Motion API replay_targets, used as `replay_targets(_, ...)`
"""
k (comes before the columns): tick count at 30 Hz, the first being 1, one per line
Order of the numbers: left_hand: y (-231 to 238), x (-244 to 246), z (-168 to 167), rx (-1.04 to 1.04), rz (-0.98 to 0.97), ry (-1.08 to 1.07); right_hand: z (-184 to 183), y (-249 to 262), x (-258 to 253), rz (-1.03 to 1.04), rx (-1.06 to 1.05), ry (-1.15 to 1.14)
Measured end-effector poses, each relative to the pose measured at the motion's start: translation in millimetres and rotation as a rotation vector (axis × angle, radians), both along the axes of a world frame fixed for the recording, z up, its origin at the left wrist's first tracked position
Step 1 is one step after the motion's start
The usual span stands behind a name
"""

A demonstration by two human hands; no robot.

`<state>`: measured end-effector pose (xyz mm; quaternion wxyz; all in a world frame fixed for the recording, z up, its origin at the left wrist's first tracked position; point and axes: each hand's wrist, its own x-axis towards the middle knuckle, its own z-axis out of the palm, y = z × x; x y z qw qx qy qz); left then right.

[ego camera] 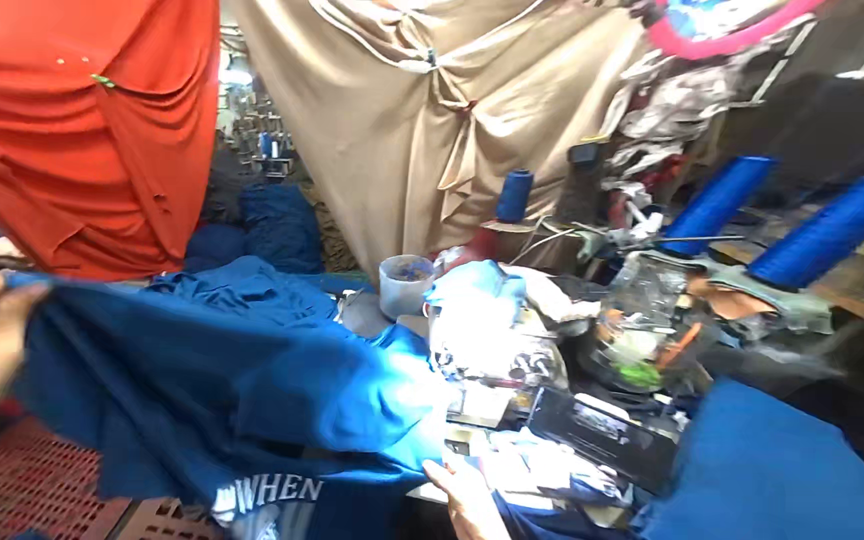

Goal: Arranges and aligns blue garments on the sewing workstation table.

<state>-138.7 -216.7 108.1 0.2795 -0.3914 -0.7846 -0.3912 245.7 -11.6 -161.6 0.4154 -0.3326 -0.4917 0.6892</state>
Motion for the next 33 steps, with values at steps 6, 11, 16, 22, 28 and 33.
replay_targets(6, 137.0, 13.4, -18.3, -0.321, -0.038, 0.206, -18.9, -9.8, -5.4, -0.020, -0.151, 0.071)
replay_targets(11, 176.7, 172.4, -231.8, -0.213, -0.868, 0.399, -16.0, -20.6, 7.3, 0.003, -0.187, 0.019)
replay_targets(16, 178.6, 172.7, -264.8, -0.402, -0.756, 0.141, -11.6, -17.2, 10.8, 0.030, -0.173, 0.042)
replay_targets(22, 169.9, 158.3, -202.9, -0.352, -0.838, -0.127, -20.2, -6.4, 8.9, 0.030, -0.108, -0.015)
replay_targets(28, 147.5, 202.2, -196.4, -0.303, -0.969, 0.191, -27.6, -11.2, 9.6, 0.035, -0.080, 0.027)
replay_targets(33, 145.3, 205.8, -229.8, -0.289, -0.923, 0.398, -31.6, -10.5, 13.9, 0.047, -0.039, -0.008)
